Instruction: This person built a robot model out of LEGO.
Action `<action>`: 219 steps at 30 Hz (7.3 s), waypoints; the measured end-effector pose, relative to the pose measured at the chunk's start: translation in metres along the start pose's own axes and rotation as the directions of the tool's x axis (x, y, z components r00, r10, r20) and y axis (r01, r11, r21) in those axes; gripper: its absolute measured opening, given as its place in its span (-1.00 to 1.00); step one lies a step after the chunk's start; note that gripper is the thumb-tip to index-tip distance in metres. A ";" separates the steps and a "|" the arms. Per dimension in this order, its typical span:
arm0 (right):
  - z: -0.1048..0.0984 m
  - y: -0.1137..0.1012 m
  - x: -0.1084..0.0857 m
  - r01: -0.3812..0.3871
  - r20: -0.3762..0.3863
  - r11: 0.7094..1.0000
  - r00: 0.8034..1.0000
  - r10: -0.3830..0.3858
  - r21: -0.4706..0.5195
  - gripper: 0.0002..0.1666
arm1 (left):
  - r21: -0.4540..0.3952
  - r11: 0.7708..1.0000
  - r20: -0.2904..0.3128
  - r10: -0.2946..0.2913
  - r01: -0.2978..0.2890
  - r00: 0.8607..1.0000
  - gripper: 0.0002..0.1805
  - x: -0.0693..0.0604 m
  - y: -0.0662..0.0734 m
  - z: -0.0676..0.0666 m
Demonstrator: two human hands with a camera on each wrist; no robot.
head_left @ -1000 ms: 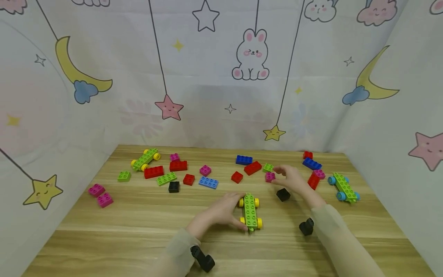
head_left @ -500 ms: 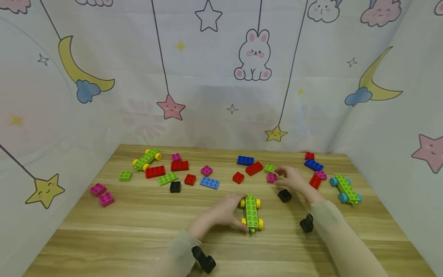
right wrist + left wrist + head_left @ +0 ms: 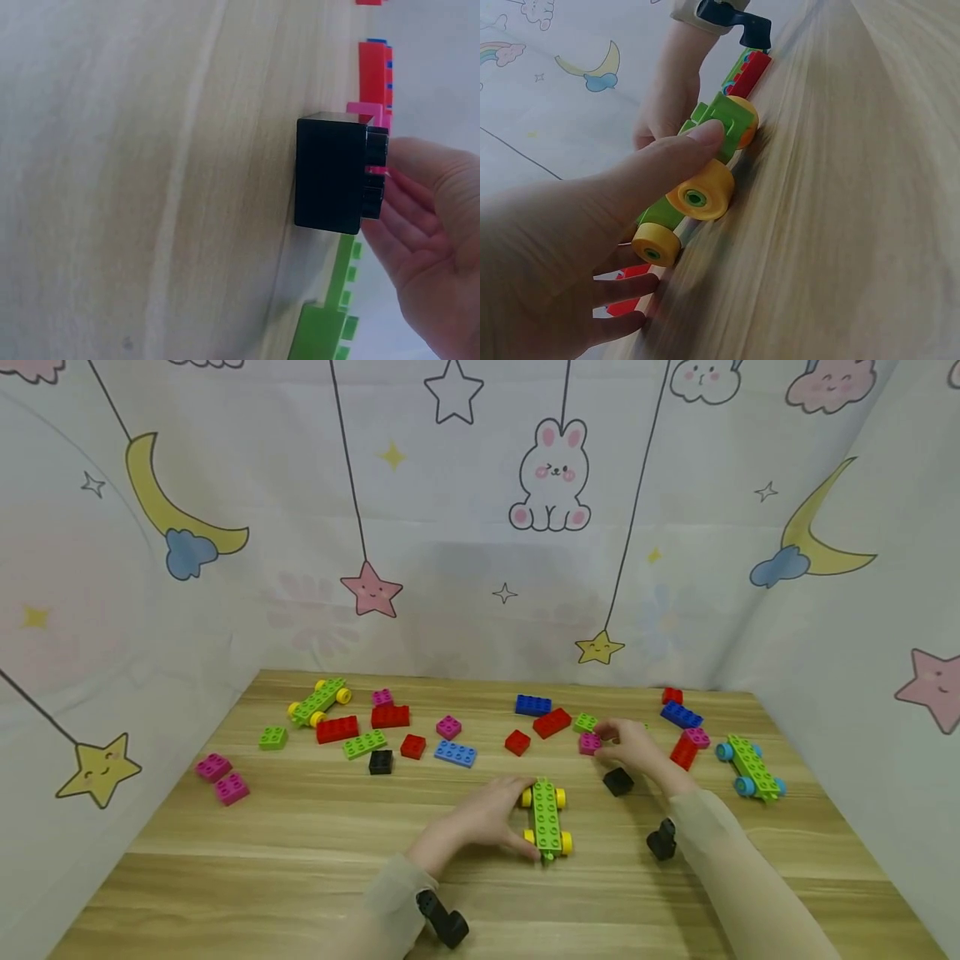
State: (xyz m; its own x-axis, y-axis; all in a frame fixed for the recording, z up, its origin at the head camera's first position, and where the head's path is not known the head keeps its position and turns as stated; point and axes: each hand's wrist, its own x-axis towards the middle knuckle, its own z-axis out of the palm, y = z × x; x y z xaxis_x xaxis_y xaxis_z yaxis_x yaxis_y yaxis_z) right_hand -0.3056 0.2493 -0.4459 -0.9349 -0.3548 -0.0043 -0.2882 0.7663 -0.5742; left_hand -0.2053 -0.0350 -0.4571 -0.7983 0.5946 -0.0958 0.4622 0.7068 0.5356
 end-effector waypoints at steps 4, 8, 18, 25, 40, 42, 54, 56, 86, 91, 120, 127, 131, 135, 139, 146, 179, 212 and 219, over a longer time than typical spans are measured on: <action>0.001 -0.001 0.000 -0.014 0.001 1.000 1.000 0.014 -0.005 -0.50 | -0.001 1.000 0.005 -0.001 0.001 1.000 0.18 0.000 0.000 -0.001; 0.001 -0.003 -0.002 -0.007 0.009 1.000 1.000 0.007 -0.003 -0.52 | -0.009 1.000 0.002 0.005 -0.005 1.000 0.17 0.000 0.000 -0.002; 0.002 -0.007 -0.003 0.007 0.022 1.000 1.000 -0.007 -0.008 -0.56 | -0.007 1.000 -0.006 0.003 -0.003 1.000 0.17 0.001 -0.001 -0.003; 0.004 -0.006 -0.004 0.016 0.031 1.000 0.999 -0.016 0.009 -0.56 | 0.004 1.000 -0.005 0.004 -0.004 1.000 0.17 0.000 -0.001 -0.002; 0.006 -0.010 -0.002 0.032 0.043 0.999 0.999 -0.030 -0.044 -0.53 | 0.008 1.000 -0.007 0.007 -0.007 1.000 0.17 0.000 0.001 -0.001; 0.006 -0.011 -0.002 0.030 0.041 0.999 0.999 -0.028 -0.043 -0.52 | 0.007 1.000 -0.006 0.005 -0.005 1.000 0.17 0.000 0.001 -0.001; 0.007 -0.016 -0.006 0.065 0.006 0.998 0.998 -0.065 -0.024 -0.55 | -0.001 1.000 -0.002 0.001 -0.001 1.000 0.17 0.000 0.001 -0.002; 0.008 -0.020 -0.009 0.080 -0.004 0.997 0.997 -0.080 -0.015 -0.55 | 0.003 1.000 -0.001 0.002 -0.002 1.000 0.17 -0.001 0.002 -0.002; 0.030 -0.069 -0.045 0.229 -0.037 0.963 0.973 -0.226 0.139 -0.58 | -0.010 1.000 -0.004 -0.006 0.006 1.000 0.15 0.000 0.002 -0.003; 0.033 -0.072 -0.048 0.226 -0.006 0.961 0.974 -0.228 0.160 -0.59 | -0.009 1.000 -0.007 0.003 -0.003 1.000 0.17 -0.001 0.002 -0.003; 0.041 -0.072 -0.054 0.259 0.062 0.958 0.961 -0.268 0.126 -0.62 | -0.003 1.000 -0.023 0.023 -0.023 0.999 0.16 0.001 -0.001 -0.001; 0.043 -0.074 -0.054 0.272 0.072 0.955 0.957 -0.282 0.120 -0.62 | -0.007 1.000 -0.019 0.022 -0.022 1.000 0.17 0.001 -0.002 0.000; 0.043 -0.075 -0.054 0.262 0.083 0.959 0.959 -0.271 0.103 -0.62 | -0.012 1.000 -0.015 0.018 -0.018 1.000 0.17 0.001 -0.001 -0.001; 0.043 -0.076 -0.055 0.255 0.087 0.962 0.961 -0.263 0.095 -0.62 | -0.012 1.000 -0.011 0.013 -0.014 1.000 0.16 0.001 -0.001 -0.001; 0.043 -0.076 -0.054 0.263 0.085 0.961 0.959 -0.270 0.082 -0.62 | -0.011 1.000 -0.008 0.010 -0.010 1.000 0.16 0.000 -0.001 -0.002; 0.045 -0.076 -0.054 0.270 0.078 0.961 0.958 -0.275 0.067 -0.64 | -0.004 1.000 -0.008 0.003 -0.003 1.000 0.16 -0.001 0.000 -0.002; 0.043 -0.091 -0.058 0.242 0.079 0.969 0.968 -0.237 -0.060 -0.66 | -0.009 1.000 -0.020 0.013 -0.013 1.000 0.16 0.000 -0.001 -0.001; 0.044 -0.087 -0.055 0.218 0.089 0.976 0.972 -0.215 -0.026 -0.65 | 0.011 1.000 -0.018 0.012 -0.012 1.000 0.16 0.001 0.000 -0.001; 0.043 -0.086 -0.055 0.232 0.095 0.973 0.969 -0.230 -0.012 -0.65 | 0.005 1.000 -0.018 0.010 -0.010 1.000 0.16 0.002 0.000 -0.001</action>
State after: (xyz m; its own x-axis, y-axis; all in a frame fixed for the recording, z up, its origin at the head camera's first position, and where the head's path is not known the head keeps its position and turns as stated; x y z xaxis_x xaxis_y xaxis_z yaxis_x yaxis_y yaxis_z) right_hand -0.2206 0.1800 -0.4317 -0.8196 -0.5708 0.0504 -0.4998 0.6691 -0.5500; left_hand -0.2072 -0.0346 -0.4565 -0.8002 0.5950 -0.0753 0.4724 0.7027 0.5320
